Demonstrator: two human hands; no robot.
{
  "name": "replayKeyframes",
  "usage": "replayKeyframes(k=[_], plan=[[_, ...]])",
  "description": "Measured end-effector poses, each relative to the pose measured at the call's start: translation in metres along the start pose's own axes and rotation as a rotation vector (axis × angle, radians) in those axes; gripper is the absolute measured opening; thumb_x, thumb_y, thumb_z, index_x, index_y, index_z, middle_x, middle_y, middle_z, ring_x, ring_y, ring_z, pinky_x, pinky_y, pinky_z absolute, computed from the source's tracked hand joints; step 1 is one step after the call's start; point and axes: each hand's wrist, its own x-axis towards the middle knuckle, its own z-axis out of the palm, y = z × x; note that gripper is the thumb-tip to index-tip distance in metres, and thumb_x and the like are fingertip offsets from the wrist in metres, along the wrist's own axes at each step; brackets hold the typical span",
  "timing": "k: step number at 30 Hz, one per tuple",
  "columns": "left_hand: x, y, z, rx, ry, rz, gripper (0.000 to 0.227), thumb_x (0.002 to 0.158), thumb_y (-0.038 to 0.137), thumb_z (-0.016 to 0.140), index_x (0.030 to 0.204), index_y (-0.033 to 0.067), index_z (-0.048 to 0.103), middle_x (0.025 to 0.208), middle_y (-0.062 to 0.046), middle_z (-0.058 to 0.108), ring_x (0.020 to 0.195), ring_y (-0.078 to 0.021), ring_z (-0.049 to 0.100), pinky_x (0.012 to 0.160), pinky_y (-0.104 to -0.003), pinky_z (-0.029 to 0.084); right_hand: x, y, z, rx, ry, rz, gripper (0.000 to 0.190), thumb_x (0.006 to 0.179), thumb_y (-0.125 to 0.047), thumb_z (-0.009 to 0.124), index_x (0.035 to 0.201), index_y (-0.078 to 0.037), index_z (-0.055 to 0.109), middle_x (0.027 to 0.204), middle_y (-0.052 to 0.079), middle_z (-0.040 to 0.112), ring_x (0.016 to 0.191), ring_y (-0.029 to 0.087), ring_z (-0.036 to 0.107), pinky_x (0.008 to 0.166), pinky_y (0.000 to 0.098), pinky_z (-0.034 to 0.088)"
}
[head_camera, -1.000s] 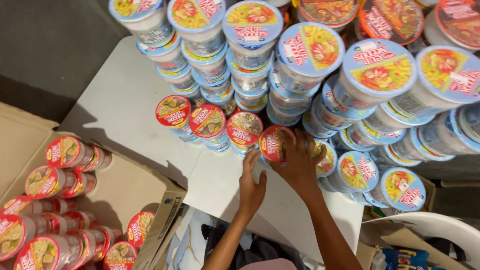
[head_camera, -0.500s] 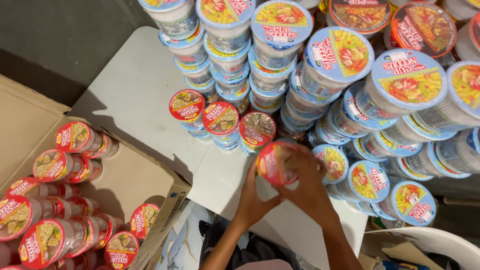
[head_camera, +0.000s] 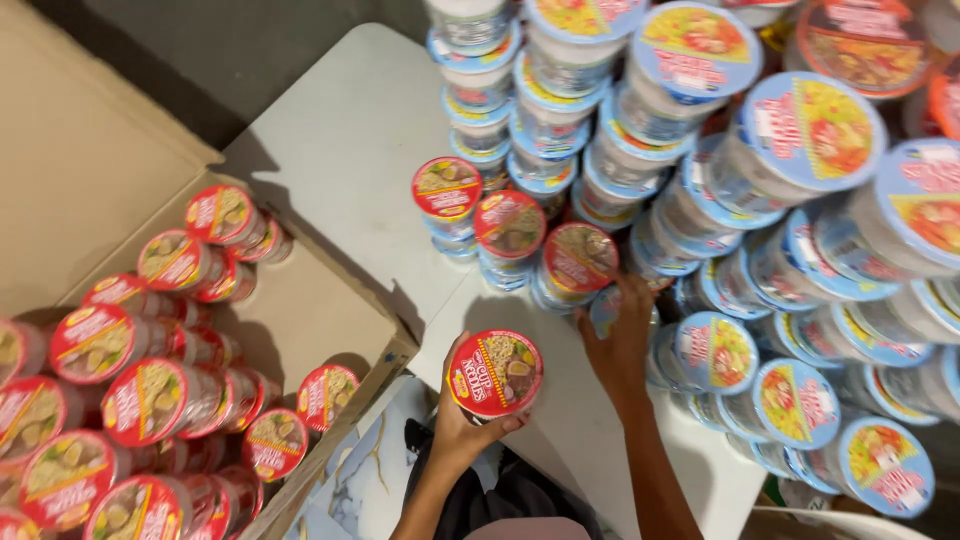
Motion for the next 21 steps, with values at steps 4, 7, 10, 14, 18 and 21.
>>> replayKeyframes(k=[4,7,10,14,18,21], plan=[[-0.019,-0.007,-0.017,0.011,0.08,0.089,0.134,0.061,0.034,0.098,0.163,0.007,0.016,0.145,-0.015,0.055,0.134,-0.0249,0.057,0.115,-0.042,0.046,0.01,0.003,0.015,-0.014,-0.073,0.1,0.072,0.078,-0.011,0.084,0.142,-0.005,0.052,0.147,0.024,0.046,0.138,0.044,0.043,0.116,0.0505,0.036],[-0.021,-0.001,-0.032,-0.033,0.148,0.124,0.134,0.061,0.039,0.098,0.162,0.0067,0.016,0.147,-0.015,0.051,0.136,-0.0251,0.055,0.115,-0.044,0.046,0.019,0.01,0.031,0.005,-0.009,0.139,0.07,0.08,-0.019,0.087,0.14,-0.004,0.055,0.147,0.027,0.047,0.136,0.043,0.046,0.114,0.0487,0.039],[-0.036,0.011,-0.043,-0.071,0.242,0.125,0.134,0.059,0.039,0.099,0.159,0.0059,0.017,0.146,-0.016,0.051,0.135,-0.0274,0.056,0.114,-0.044,0.047,0.017,0.005,0.034,-0.062,0.043,-0.008,0.076,0.078,-0.022,0.088,0.142,0.001,0.052,0.142,0.024,0.054,0.139,0.044,0.046,0.12,0.0512,0.036],[-0.045,0.029,-0.061,-0.108,0.313,0.176,0.132,0.061,0.041,0.098,0.159,0.0055,0.016,0.147,-0.017,0.05,0.137,-0.0283,0.054,0.117,-0.045,0.044,0.024,-0.003,0.039,0.003,0.052,0.035,0.071,0.081,-0.029,0.09,0.137,0.0,0.056,0.136,0.02,0.058,0.132,0.04,0.052,0.117,0.0496,0.041],[-0.05,0.035,-0.079,-0.133,0.389,0.221,0.131,0.063,0.041,0.096,0.16,0.0051,0.016,0.149,-0.016,0.049,0.14,-0.0281,0.051,0.119,-0.045,0.042,0.003,0.039,0.052,-0.087,0.044,0.05,0.067,0.085,-0.025,0.094,0.135,0.0,0.058,0.135,0.02,0.057,0.13,0.041,0.05,0.117,0.0509,0.041],[-0.045,0.044,-0.093,-0.188,0.416,0.214,0.129,0.064,0.038,0.096,0.161,0.0079,0.016,0.15,-0.015,0.046,0.14,-0.0272,0.049,0.119,-0.045,0.041,-0.009,0.055,0.055,-0.019,0.077,0.06,0.063,0.088,-0.018,0.092,0.139,-0.002,0.058,0.137,0.02,0.054,0.132,0.038,0.051,0.116,0.046,0.042]])
